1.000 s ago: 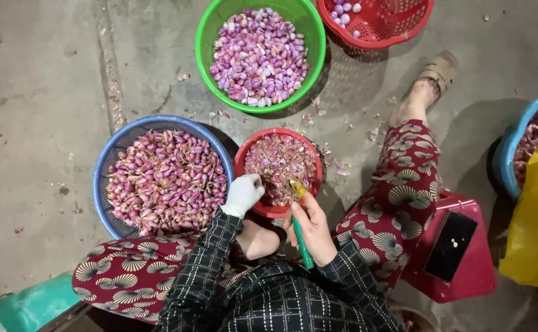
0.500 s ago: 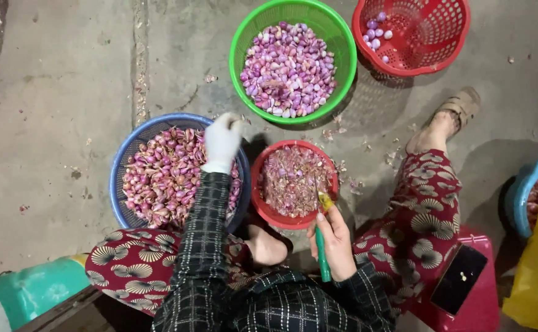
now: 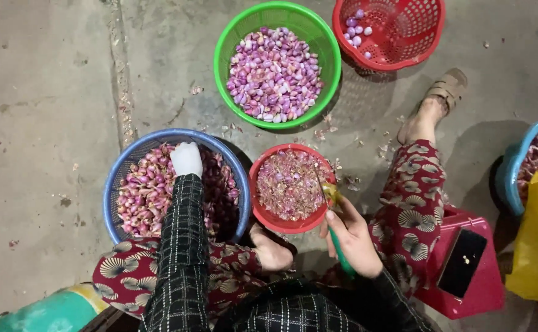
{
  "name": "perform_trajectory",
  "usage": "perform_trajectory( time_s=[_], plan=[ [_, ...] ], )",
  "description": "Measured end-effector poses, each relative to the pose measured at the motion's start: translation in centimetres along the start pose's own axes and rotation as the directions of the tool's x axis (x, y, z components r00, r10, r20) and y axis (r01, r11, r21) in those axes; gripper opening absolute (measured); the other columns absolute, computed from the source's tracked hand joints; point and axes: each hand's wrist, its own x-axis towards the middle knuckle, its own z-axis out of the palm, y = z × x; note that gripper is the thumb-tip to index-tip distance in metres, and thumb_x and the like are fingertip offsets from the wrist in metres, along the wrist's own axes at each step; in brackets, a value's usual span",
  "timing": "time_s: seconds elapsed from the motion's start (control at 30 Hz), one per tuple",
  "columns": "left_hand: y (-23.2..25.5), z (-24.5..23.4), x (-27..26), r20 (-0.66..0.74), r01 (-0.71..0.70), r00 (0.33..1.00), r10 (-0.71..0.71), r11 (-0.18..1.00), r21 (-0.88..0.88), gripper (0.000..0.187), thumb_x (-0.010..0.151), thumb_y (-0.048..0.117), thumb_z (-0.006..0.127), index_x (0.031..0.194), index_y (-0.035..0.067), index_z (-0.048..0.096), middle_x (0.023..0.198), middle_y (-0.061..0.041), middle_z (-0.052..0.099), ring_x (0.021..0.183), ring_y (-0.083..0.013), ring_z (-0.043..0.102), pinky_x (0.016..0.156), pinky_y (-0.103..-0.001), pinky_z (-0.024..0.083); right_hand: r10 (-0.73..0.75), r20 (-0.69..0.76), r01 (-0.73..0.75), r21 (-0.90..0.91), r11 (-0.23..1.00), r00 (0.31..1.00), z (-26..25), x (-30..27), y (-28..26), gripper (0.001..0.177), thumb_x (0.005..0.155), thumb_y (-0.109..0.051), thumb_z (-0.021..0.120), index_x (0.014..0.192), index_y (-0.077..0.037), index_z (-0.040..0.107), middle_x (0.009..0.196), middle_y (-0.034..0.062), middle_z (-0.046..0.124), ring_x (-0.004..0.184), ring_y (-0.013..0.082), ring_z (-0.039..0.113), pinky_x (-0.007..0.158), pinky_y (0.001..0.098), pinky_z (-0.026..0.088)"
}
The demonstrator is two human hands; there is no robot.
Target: A person wearing gloves uses a small knife to peel the outer skins off small red onions and sorts them into different baskets.
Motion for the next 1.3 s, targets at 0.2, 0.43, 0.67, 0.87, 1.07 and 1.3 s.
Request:
perform_trajectory(
  time_s=[0.2,0.43,0.67,0.87,1.07,1.3],
  plan=[
    [-0.4,-3.7,-1.1,0.162,0.247,0.966,-0.202,0.904,-0.348,0.024,0.081,0.025,0.072,0.099,0.009,0.074,0.1,-0.017,0.073,0.09,-0.0373,0.07,0.081,-0.045,0.056,-0.065,0.048,0.07,-0.102,0.992,0.997,1.7,-0.6,-1.1,0.054,0.102,-0.019,0.049,0.155,-0.006,0.041,0.07,0.0096,0.063,0.034,0.0121,0.047,0.031,0.0235,0.04],
    [1.4,-11.7,0.0,0.672,0.265,0.738,-0.059,-0.891,-0.369,0.043,0.086,0.002,0.052,0.127,-0.001,0.064,0.088,-0.003,0.062,0.067,-0.0105,0.051,0.053,-0.019,0.039,0.002,0.055,0.0,-0.03,1.0,0.998,-0.5,-0.8,-1.5,0.046,0.103,-0.018,0.049,0.148,-0.007,0.048,0.071,0.0106,0.063,0.035,0.0134,0.046,0.031,0.0258,0.038],
    [11.5,-11.7,12.1,0.319,0.295,0.939,-0.13,-0.176,-0.939,0.031,0.087,0.017,0.068,0.117,0.007,0.069,0.092,-0.006,0.067,0.076,-0.0144,0.06,0.069,-0.025,0.047,-0.042,0.065,0.033,0.138,0.99,0.997,-2.4,0.7,0.8,0.058,0.1,-0.005,0.045,0.157,-0.008,0.035,0.069,0.0155,0.067,0.032,0.0147,0.047,0.027,0.0236,0.037],
    [17.6,-9.3,19.2,0.007,-0.096,0.991,0.132,0.759,-0.644,0.036,0.087,0.012,0.06,0.12,0.014,0.072,0.104,-0.013,0.068,0.092,-0.0335,0.065,0.084,-0.043,0.051,0.09,-0.124,-0.078,0.097,0.992,0.988,-2.0,1.2,-1.8,0.057,0.097,-0.005,0.046,0.154,-0.006,0.044,0.068,0.0167,0.065,0.039,0.0163,0.048,0.03,0.0262,0.037],
    [17.4,-8.8,19.4,-0.054,-0.038,0.999,-0.005,0.642,-0.766,0.009,0.083,0.01,0.064,0.084,0.011,0.073,0.089,-0.009,0.074,0.081,-0.0319,0.068,0.078,-0.042,0.053,0.104,-0.13,-0.09,0.107,0.99,0.986,-2.1,0.8,-2.0,0.057,0.097,-0.006,0.046,0.155,-0.007,0.043,0.069,0.016,0.065,0.038,0.015,0.046,0.032,0.0259,0.037],
    [13.6,-24.3,10.5,0.45,0.452,0.885,0.12,0.008,-0.892,0.032,0.1,0.018,0.052,0.123,0.009,0.072,0.076,0.003,0.063,0.057,-0.0044,0.051,0.051,-0.02,0.039,0.014,-0.058,-0.002,0.196,0.981,0.998,-3.6,0.4,2.6,0.056,0.101,-0.01,0.049,0.156,-0.007,0.037,0.072,0.0155,0.067,0.034,0.0119,0.045,0.028,0.0227,0.038]
  ],
)
